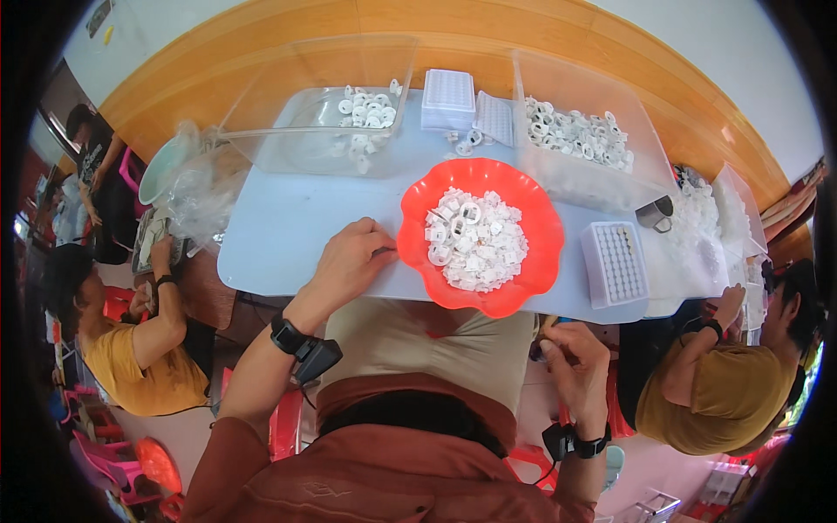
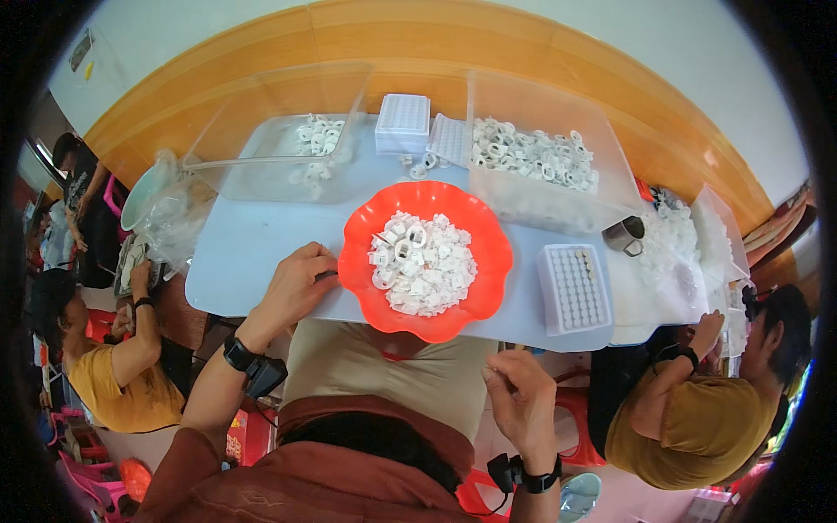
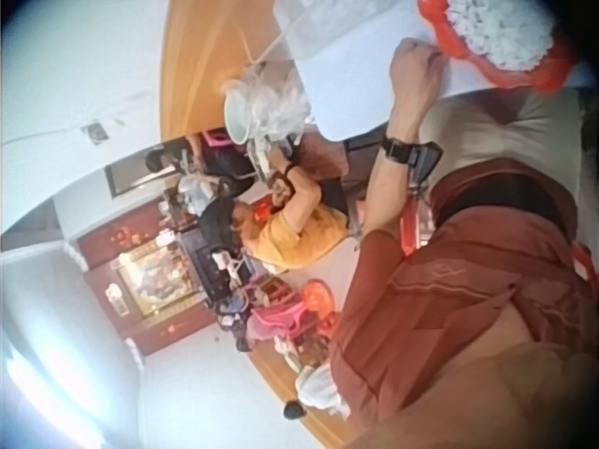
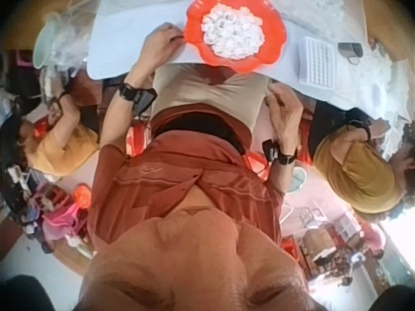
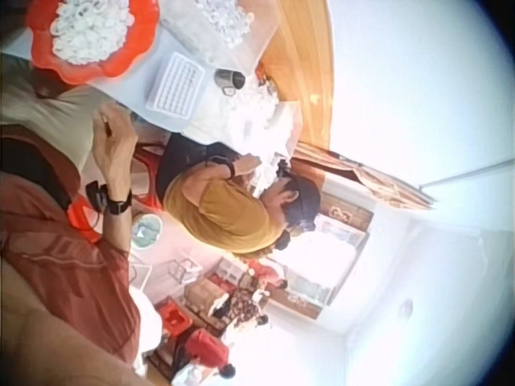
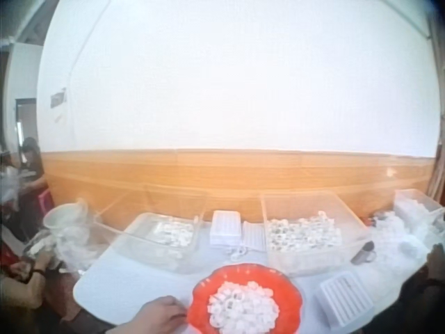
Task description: Assembling small plastic components by inserting a ring and fusing with a lighter.
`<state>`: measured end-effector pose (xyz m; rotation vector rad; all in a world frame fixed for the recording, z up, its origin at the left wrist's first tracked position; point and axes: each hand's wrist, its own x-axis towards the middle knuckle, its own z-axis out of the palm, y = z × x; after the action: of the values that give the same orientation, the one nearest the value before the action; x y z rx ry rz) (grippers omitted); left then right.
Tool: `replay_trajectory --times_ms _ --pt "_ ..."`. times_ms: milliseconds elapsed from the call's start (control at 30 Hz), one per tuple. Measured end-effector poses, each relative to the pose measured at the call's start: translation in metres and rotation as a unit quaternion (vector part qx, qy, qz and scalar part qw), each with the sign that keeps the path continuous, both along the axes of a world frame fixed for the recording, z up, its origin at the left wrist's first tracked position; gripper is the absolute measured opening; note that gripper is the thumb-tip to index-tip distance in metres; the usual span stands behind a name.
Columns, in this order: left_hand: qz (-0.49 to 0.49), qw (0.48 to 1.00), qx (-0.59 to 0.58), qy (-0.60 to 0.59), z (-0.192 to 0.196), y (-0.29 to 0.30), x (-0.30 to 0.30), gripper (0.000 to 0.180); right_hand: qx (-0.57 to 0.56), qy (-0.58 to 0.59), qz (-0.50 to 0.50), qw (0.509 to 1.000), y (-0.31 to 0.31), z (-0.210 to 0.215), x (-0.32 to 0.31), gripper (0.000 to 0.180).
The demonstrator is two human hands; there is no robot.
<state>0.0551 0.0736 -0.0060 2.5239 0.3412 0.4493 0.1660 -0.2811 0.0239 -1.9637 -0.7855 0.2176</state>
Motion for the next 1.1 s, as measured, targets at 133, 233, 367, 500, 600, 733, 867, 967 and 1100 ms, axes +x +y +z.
replay_trajectory --times_ms 133,233,367,500,600,733,867,967,1100 --pt "-0.009 1.0 -0.002 -0.001 0.0 0.003 0.0 0.014 0.014 0.003 0.008 1.0 -0.005 -0.013 -0.01 0.016" --pt "-0.018 1.0 -0.006 0.006 0.004 0.002 0.001 0.012 0.021 0.017 0.014 1.0 -0.005 -0.013 -0.016 0.016" --pt "-0.028 1.0 -0.002 0.013 0.006 0.002 0.001 0.012 0.025 0.017 0.029 0.999 -0.005 -0.023 -0.023 0.016" --pt "-0.027 0.999 -0.029 0.011 0.006 0.002 0.0 0.012 0.039 0.022 0.04 0.998 -0.008 -0.031 -0.029 0.016" --pt "-0.017 0.997 -0.071 -0.018 0.004 0.0 0.001 0.018 0.032 0.025 0.038 0.998 -0.011 -0.029 -0.035 0.016" --pt "0.018 0.983 -0.175 -0.052 -0.003 0.003 -0.001 0.016 0.041 0.026 0.032 0.998 -0.02 -0.033 -0.041 0.016" --pt "0.077 0.952 -0.277 -0.108 0.006 0.005 -0.011 0.015 0.046 0.032 0.033 0.998 -0.024 -0.034 -0.047 0.014" --pt "0.09 0.925 -0.334 -0.156 0.023 -0.011 -0.024 0.016 0.067 0.042 0.039 0.996 -0.023 -0.027 -0.05 0.015" --pt "0.041 0.837 -0.51 -0.196 0.047 -0.055 -0.04 0.017 0.096 0.024 0.049 0.994 -0.006 -0.011 -0.053 0.016"
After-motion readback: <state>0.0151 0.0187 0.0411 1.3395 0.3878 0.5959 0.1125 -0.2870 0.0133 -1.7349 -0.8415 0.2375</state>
